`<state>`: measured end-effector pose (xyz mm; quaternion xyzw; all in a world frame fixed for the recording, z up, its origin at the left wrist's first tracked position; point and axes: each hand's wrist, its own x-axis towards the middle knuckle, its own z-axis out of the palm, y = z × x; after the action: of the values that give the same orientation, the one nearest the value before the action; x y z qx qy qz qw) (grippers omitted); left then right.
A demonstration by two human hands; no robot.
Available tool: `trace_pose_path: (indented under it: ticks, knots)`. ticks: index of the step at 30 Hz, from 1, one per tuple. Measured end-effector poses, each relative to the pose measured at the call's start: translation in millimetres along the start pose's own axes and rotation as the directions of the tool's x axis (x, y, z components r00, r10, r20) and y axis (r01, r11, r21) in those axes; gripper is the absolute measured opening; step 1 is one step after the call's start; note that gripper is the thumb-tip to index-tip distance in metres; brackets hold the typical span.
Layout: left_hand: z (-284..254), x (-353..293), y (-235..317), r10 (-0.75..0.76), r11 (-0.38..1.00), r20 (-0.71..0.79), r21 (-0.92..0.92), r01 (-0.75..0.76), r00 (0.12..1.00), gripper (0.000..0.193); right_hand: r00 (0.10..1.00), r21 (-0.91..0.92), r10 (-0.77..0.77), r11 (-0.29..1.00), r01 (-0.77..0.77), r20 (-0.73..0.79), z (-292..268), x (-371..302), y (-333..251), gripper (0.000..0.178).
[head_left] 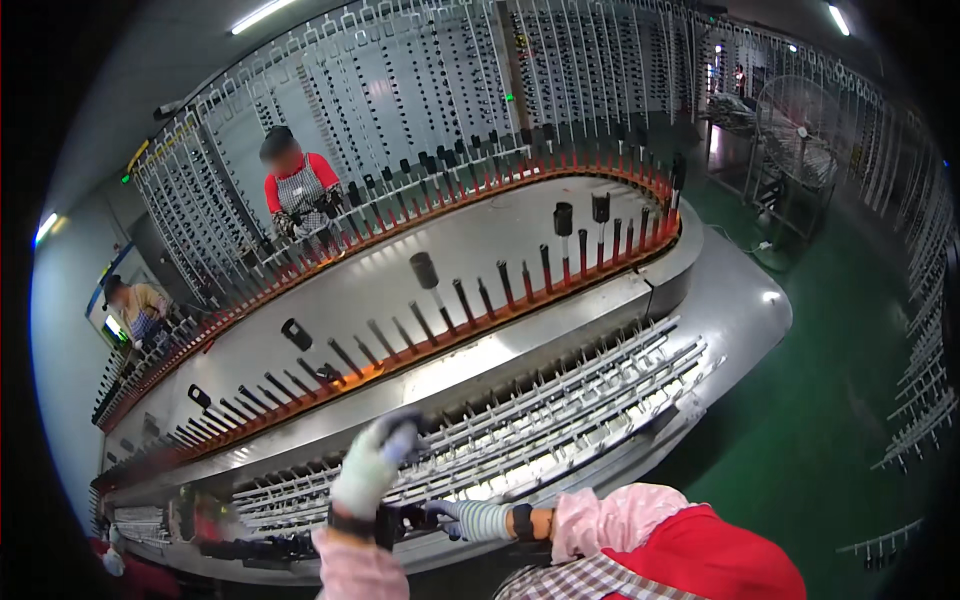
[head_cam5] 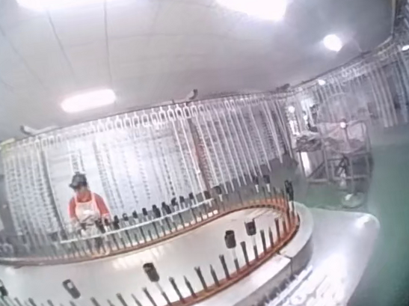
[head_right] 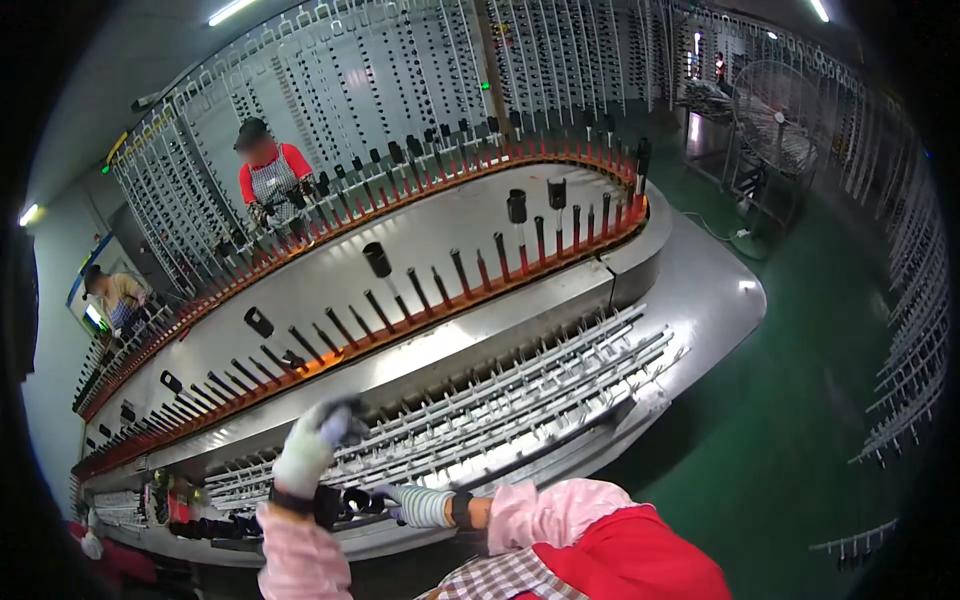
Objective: Placing black plastic components onto a circular automated conveyor track and then onto hanging storage racks in a factory setting.
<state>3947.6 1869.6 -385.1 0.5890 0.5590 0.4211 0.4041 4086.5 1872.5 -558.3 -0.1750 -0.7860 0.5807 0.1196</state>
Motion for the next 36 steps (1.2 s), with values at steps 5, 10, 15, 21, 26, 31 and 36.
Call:
trace_pose_path:
  ticks: [5, 10, 15, 21, 26, 31, 36]
  knots:
    - [11, 201, -92, -0.227, 0.966, -0.283, -0.183, 0.180, 0.932, 0.045, 0.862, -0.002, -0.256, 0.959, 0.283, -0.437, -155, -20, 57, 0.041]
    - [-4, 316, -180, -0.259, 0.942, -0.620, -0.332, 0.052, 0.740, 0.051, 0.644, 0.051, -0.011, 0.996, 0.078, -0.765, -337, -69, 100, 0.045]
    - [-51, 333, -170, 0.024, 0.989, -0.881, -0.047, -0.139, 0.472, 0.034, 0.560, -0.116, -0.127, 0.992, 0.056, -0.819, -435, -47, 125, 0.054]
    - [-2, 274, -102, -0.029, 0.975, -0.774, -0.161, -0.151, 0.632, 0.033, 0.592, -0.127, -0.097, 0.992, -0.010, -0.800, -467, 31, 116, 0.049]
    - [24, 196, -84, -0.134, 0.981, -0.762, -0.192, -0.024, 0.634, 0.028, 0.503, -0.055, -0.260, 0.921, 0.385, -0.824, -473, 75, 79, 0.034]
    - [47, 139, -58, -0.060, 0.986, -0.822, -0.137, -0.095, 0.567, 0.032, 0.244, -0.207, -0.234, 0.969, 0.135, -0.941, -537, -33, 82, 0.030]
    - [92, 127, -45, -0.116, 0.993, -0.817, -0.112, 0.041, 0.565, 0.043, -0.091, -0.041, -0.011, 0.943, 0.332, -0.996, -637, -103, 205, 0.027]
